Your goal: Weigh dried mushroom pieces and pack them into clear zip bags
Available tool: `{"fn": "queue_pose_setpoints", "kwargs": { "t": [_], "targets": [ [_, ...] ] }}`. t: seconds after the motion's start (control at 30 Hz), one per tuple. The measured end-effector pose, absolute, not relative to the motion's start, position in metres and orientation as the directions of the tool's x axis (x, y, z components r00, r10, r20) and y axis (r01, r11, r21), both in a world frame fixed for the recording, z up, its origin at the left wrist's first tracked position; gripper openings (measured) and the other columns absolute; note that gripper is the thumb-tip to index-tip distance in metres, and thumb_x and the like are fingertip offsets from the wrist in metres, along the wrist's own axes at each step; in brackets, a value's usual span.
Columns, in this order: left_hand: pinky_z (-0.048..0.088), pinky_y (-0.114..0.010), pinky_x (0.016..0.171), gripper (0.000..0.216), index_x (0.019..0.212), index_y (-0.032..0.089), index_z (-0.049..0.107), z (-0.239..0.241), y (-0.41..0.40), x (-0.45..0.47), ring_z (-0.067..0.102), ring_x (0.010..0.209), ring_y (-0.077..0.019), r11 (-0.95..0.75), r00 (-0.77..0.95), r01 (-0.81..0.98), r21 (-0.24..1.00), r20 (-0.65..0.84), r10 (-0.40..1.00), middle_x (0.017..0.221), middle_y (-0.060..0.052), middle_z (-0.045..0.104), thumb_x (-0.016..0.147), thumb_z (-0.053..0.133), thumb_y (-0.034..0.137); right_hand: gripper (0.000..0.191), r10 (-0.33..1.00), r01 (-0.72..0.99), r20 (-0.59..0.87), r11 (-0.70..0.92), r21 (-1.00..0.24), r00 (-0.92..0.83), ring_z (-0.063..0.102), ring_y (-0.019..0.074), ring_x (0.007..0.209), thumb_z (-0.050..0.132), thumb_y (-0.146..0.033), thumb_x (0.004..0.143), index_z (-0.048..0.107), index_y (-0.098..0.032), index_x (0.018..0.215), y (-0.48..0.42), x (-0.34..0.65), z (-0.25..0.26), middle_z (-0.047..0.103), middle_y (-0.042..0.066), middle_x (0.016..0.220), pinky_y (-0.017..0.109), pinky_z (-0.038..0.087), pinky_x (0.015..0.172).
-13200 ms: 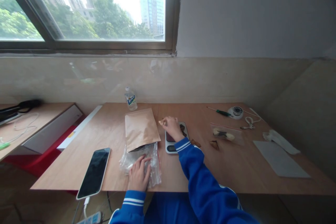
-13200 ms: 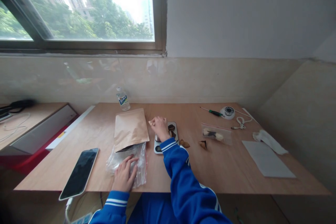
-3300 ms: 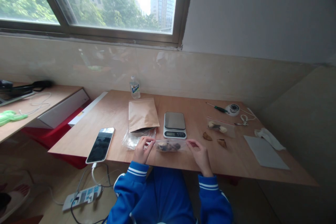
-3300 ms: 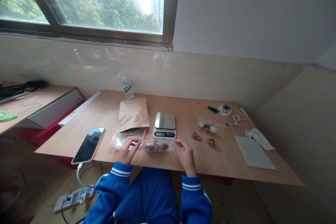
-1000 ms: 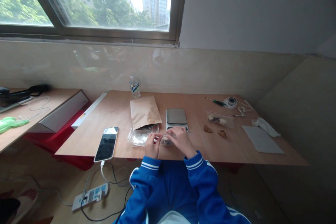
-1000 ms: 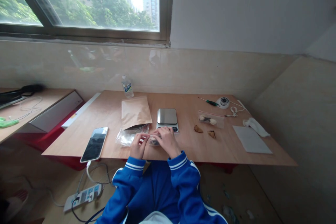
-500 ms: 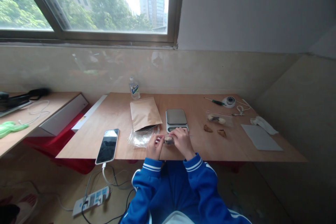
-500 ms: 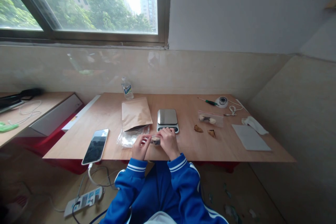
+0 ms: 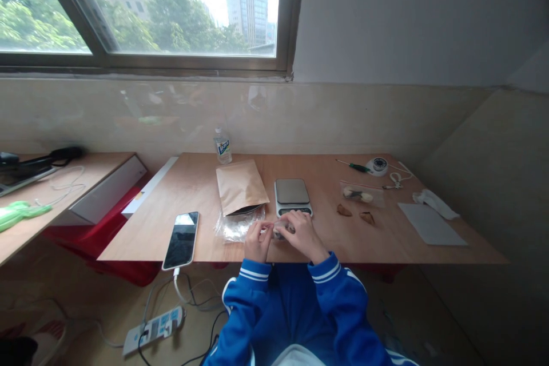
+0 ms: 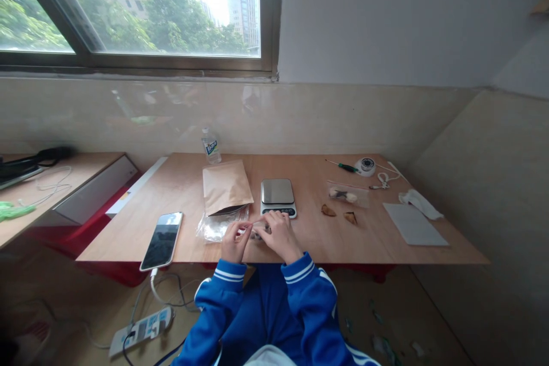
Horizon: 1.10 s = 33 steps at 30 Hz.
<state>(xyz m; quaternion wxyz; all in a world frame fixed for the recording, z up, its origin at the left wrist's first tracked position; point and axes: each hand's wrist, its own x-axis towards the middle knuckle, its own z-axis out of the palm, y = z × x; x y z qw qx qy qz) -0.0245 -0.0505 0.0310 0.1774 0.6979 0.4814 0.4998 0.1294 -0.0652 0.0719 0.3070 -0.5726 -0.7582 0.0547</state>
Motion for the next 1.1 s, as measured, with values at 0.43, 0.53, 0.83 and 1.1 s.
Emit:
{"fn": "queue_pose_setpoints", "kwargs": {
  "t": [0.43,0.53,0.83,1.1],
  "targets": [
    [0.048,-0.031,0.073,0.014,0.084,0.022,0.062,0.029,-0.054,-0.022,0.059,0.079,-0.0174,-0.519,0.106,0.567,0.64,0.567,0.816,0.08,-0.002,0.065,0.087,0.052,0.03,0.02,0.902,0.813,0.419,0.32,-0.486,-0.105,0.055,0.0179,0.076,0.056,-0.016,0.086,0.067,-0.022,0.07,-0.061,0.133,0.067,0.063,0.001,0.072,0.031,0.034,0.075],
    [0.048,-0.031,0.073,0.015,0.083,0.022,0.062,0.03,-0.053,-0.024,0.059,0.077,-0.017,-0.503,0.087,0.564,0.655,0.558,0.825,0.079,-0.002,0.064,0.087,0.051,0.031,0.01,0.917,0.788,0.378,0.325,-0.522,-0.127,0.056,0.0193,0.08,0.061,-0.025,0.085,0.07,-0.025,0.081,-0.063,0.139,0.069,0.067,0.001,0.077,0.032,0.035,0.076],
    [0.048,-0.029,0.069,0.018,0.084,0.021,0.063,0.029,-0.051,-0.029,0.059,0.07,-0.0146,-0.45,0.059,0.547,0.706,0.504,0.862,0.08,-0.003,0.064,0.086,0.052,0.034,0.021,0.927,0.807,0.364,0.286,-0.517,-0.095,0.058,0.0162,0.073,0.056,-0.015,0.086,0.068,-0.022,0.071,-0.065,0.144,0.069,0.07,0.0,0.073,0.03,0.035,0.077],
    [0.048,-0.034,0.076,0.015,0.083,0.022,0.066,0.038,-0.05,-0.027,0.06,0.083,-0.0193,-0.496,0.136,0.54,0.68,0.511,0.849,0.083,-0.004,0.065,0.083,0.056,0.033,0.017,0.893,0.835,0.426,0.34,-0.432,-0.143,0.057,0.0182,0.075,0.057,-0.021,0.086,0.068,-0.023,0.073,-0.064,0.136,0.068,0.07,0.001,0.076,0.031,0.038,0.074]
  ]
}}
